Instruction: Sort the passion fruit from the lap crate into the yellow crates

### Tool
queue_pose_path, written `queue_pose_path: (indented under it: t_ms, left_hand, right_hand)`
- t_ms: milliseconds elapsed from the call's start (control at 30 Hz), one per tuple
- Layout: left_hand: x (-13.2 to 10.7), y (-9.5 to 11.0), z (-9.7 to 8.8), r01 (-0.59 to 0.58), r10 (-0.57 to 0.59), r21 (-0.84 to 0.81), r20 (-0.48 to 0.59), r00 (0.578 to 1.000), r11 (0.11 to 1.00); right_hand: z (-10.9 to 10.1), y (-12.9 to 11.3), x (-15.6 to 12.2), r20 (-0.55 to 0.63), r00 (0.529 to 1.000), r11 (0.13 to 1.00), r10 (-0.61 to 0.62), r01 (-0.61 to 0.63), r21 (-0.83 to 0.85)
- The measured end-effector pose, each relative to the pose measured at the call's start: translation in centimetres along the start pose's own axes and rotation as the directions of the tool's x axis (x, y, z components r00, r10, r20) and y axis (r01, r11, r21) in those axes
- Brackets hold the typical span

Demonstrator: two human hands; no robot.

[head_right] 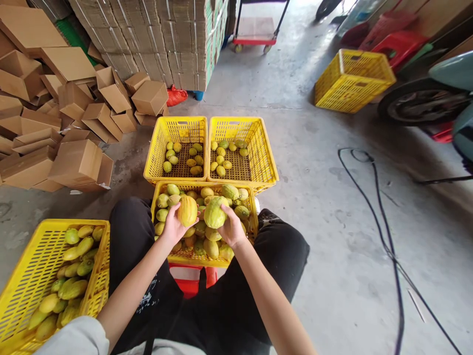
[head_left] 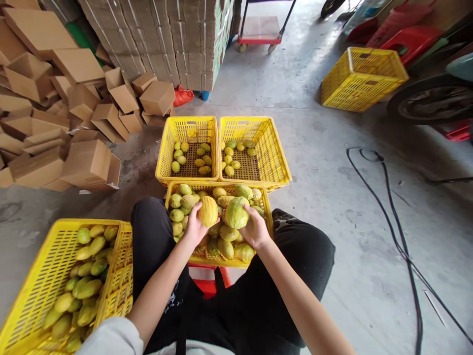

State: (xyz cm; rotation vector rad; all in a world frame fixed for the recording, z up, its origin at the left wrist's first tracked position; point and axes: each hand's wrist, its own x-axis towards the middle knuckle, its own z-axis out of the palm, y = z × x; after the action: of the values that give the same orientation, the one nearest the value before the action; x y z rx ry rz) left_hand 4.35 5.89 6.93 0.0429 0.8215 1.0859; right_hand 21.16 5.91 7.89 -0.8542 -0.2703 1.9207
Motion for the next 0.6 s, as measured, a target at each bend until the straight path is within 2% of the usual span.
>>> queue_pose_path:
  t_ms: [133,267,467,600]
  left_hand:
    - [-0.8,0.3,0.8,-0.076,0.085,-0.103,0.086,0.993,0.992]
    - [-1.1,0.7,1.0,-0.128,0.146,-0.113,0.175,0.974,0.985]
    - [-1.1,0.0,0.5,-0.053,0.056,-0.040,0.087,0.995,0.998]
    - [-0.8,-0.5,0.3,-0.015,0.013,0.016,0.122,0.992,1.000]
  right_hand:
    - [-0.1,-0.2,-0.1,0.045,0.999,1.000,0.003,-0.003,-0.001]
    - [-0.1,-0.1,-0.2,0.078,0.996,0.998,-0.039,0.042,-0.036]
    - [0.0,0.3,-0.4,0.019,0.999,0.999,-0.035,0.035,-0.002]
    - [0.2,0.2,-0.4,-0.008,0.999,0.999,-0.042,0.042,-0.020]
